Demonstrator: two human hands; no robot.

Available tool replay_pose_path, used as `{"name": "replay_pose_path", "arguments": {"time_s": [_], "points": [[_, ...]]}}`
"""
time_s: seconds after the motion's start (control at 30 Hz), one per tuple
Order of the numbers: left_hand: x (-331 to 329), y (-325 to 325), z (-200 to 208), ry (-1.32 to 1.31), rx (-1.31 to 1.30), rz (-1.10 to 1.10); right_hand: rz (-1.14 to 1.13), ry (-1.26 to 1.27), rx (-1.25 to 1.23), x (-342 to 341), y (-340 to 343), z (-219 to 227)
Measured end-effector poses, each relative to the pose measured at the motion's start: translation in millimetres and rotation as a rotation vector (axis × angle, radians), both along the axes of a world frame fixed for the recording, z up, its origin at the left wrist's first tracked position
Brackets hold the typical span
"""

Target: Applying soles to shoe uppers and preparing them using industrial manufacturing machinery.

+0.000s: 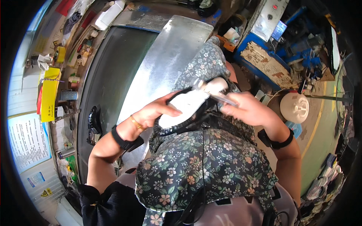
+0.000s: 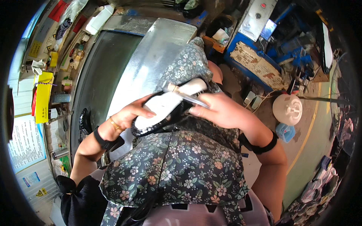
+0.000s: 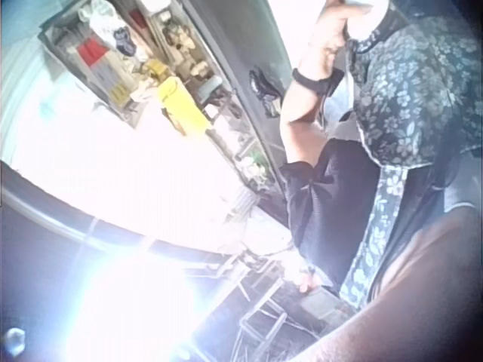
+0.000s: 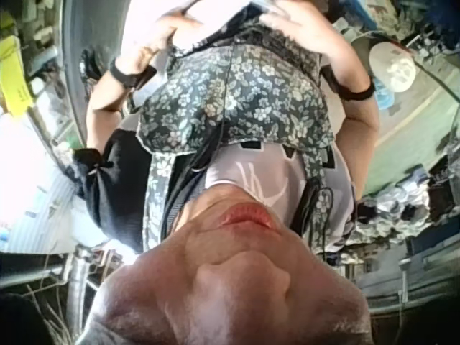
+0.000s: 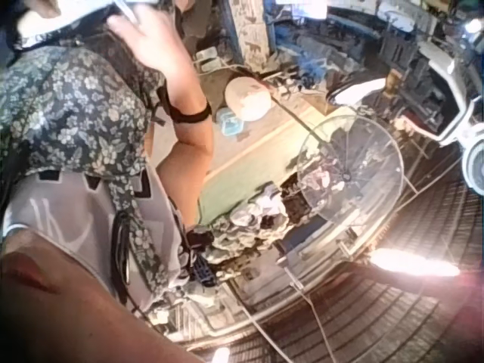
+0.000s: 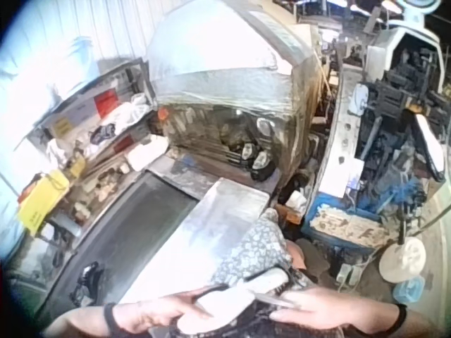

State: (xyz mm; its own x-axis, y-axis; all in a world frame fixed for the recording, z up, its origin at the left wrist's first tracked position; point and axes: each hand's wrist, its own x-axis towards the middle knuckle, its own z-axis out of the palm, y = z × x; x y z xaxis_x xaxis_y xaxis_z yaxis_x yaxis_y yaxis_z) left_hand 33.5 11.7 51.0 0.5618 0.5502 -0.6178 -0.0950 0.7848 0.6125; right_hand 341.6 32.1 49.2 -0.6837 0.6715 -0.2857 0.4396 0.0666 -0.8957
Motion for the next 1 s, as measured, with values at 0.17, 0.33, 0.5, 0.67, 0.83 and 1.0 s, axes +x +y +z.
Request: {"name": "replay_pose_path", "arguments": {"time_s": [0.17,0.33,0.5,0.67,0.83,1.0], "points": [[-29,-7,-14,0.816,0.930,0.025,-0.434,0.035,0.097,-34,47,-23],[-18,-31,-118,1.422,1.417,-0.438,-0.581,-0.038,0.144,-115,141,-95],[0,-47,-105,1.273,1.439,-0.297,-0.386,-0.518,0.690,-143,168,-123],[0,-48,-102,1.019,1.432,0.032,-0.237,-0.228,0.887,-72,159,-102],[-8,-49,-90,0.890,1.285,0.105,-0.598,-0.360,0.711,105,170,12],[6,-24,-87,0.868,1.325,0.062,-0.974,-1.820,1.345,293,151,128]]}}
